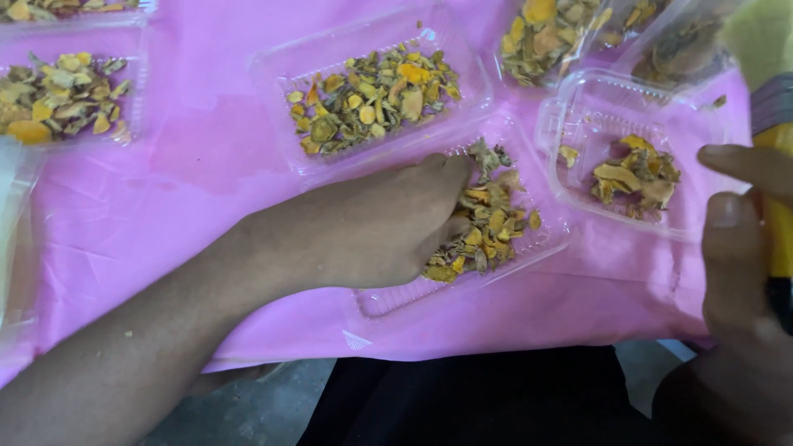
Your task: Sorting and cleaning dried herbs in plastic containers using hands and a brush to remove impurities.
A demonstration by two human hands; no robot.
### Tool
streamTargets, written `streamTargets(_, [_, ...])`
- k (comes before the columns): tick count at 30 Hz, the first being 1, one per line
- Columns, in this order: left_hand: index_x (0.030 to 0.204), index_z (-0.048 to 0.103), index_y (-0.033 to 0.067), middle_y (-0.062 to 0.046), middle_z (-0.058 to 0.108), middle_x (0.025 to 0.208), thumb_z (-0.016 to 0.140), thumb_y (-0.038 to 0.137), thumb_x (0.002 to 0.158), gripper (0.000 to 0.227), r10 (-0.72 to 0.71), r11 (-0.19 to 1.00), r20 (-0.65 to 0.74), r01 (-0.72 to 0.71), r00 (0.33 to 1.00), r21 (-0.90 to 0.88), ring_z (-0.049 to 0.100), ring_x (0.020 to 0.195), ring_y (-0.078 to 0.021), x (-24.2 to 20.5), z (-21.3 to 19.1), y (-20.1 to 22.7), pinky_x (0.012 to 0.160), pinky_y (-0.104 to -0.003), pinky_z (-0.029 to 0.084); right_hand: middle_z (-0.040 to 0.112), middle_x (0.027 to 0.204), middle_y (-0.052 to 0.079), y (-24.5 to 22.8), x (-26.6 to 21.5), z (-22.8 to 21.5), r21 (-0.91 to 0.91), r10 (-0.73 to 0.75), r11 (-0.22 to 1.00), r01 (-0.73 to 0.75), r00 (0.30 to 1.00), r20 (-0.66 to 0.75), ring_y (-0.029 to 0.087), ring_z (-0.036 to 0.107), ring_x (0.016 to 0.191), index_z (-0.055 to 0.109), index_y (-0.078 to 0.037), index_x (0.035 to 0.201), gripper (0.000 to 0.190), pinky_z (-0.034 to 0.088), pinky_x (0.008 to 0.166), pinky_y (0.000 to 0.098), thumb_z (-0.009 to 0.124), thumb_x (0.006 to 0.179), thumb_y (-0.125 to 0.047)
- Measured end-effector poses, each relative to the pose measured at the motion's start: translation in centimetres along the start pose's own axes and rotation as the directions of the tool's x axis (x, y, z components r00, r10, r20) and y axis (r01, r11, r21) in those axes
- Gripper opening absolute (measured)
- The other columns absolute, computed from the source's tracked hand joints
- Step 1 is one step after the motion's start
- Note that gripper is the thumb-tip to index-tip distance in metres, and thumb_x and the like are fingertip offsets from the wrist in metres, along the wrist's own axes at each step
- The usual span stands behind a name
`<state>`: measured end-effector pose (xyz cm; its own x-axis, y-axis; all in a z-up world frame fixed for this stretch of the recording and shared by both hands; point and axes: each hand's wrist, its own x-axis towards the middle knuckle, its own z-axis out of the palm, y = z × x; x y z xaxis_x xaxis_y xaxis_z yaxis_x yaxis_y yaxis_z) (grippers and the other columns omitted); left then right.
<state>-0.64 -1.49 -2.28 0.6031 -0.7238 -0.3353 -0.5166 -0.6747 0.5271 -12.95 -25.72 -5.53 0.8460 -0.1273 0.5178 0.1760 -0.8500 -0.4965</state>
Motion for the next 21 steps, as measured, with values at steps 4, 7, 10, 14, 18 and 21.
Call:
streamTargets(4, [0.093, 0.046, 0.0066, -0.010, 0.052, 0.069, 0.038, -0.010, 0.083, 0.021, -0.018, 0.997, 0.041, 0.014, 0.999, 0.079, 0.045, 0.052, -0.0241, 0.1, -0.2, 0.0, 0.048, -0.048, 0.030, 0.058, 0.128, 0.029, 1.4, 0.1, -0.3, 0.076, -0.083, 0.994, 0.076, 0.992, 0.091, 0.033, 0.055, 0.108, 0.066, 0.012, 0.139, 0.028, 0.044, 0.106, 0.0400, 0.052, 0.116, 0.005])
streamTargets(7, [0.099, 0.049, 0.0040, -0.015, 0.059, 0.085, 0.037, -0.014, 0.083, 0.027, 0.055, 0.997, 0.004, -0.055, 0.998, 0.059, 0.058, 0.063, -0.0312, 0.3, 0.1, -0.7, 0.052, -0.050, 0.037, 0.070, 0.120, 0.027, 0.9, 1.2, -0.5, 0.098, -0.211, 0.975, 0.198, 0.967, 0.146, 0.029, 0.065, 0.094, 0.069, 0.010, 0.125, 0.026, 0.052, 0.089, 0.0374, 0.057, 0.103, 0.003])
streamTargets(10, [0.095, 0.046, 0.0062, -0.015, 0.058, 0.085, 0.042, -0.005, 0.092, 0.013, 0.044, 0.999, -0.060, -0.045, 0.997, -0.015, 0.065, 0.069, -0.0330, 0.5, 0.2, -0.8, 0.056, -0.048, 0.040, 0.072, 0.107, 0.026, 1.1, 1.9, 0.1, 0.187, -0.346, 0.930, 0.318, 0.926, 0.148, 0.008, 0.043, 0.041, 0.070, 0.007, 0.116, 0.024, 0.041, 0.043, 0.0225, 0.060, 0.094, 0.007])
streamTargets(14, [0.095, 0.045, 0.0101, -0.004, 0.049, 0.073, 0.055, 0.022, 0.108, 0.020, 0.004, 0.999, -0.063, -0.002, 0.998, 0.039, 0.051, 0.072, -0.0226, -0.6, -1.1, -0.3, 0.077, -0.039, 0.046, 0.076, 0.100, 0.017, 1.2, 1.3, 1.7, 0.173, -0.424, 0.893, 0.415, 0.906, 0.012, 0.027, 0.076, 0.088, 0.073, 0.011, 0.105, 0.017, 0.061, 0.093, 0.0366, 0.061, 0.094, 0.012])
streamTargets(18, [0.099, 0.044, 0.0094, -0.010, 0.060, 0.090, 0.051, 0.021, 0.102, 0.014, -0.182, 0.983, 0.128, 0.177, 0.975, 0.044, 0.067, 0.093, -0.0197, -0.7, -1.5, 0.6, 0.069, -0.040, 0.050, 0.077, 0.101, 0.015, 1.1, 1.0, 2.2, 0.231, -0.406, 0.898, 0.374, 0.908, 0.108, 0.023, 0.076, 0.090, 0.074, 0.004, 0.105, 0.018, 0.062, 0.090, 0.0326, 0.061, 0.092, 0.002])
streamTargets(21, [0.096, 0.043, 0.0084, -0.010, 0.054, 0.076, 0.042, -0.002, 0.095, 0.010, -0.262, 0.965, 0.178, 0.257, 0.949, 0.049, 0.059, 0.079, -0.0185, -0.5, -1.2, 0.9, 0.058, -0.041, 0.042, 0.076, 0.101, 0.017, 0.7, 1.2, 2.2, 0.268, -0.406, 0.891, 0.365, 0.907, 0.114, 0.023, 0.076, 0.088, 0.072, 0.005, 0.107, 0.020, 0.061, 0.088, 0.0303, 0.059, 0.093, 0.005])
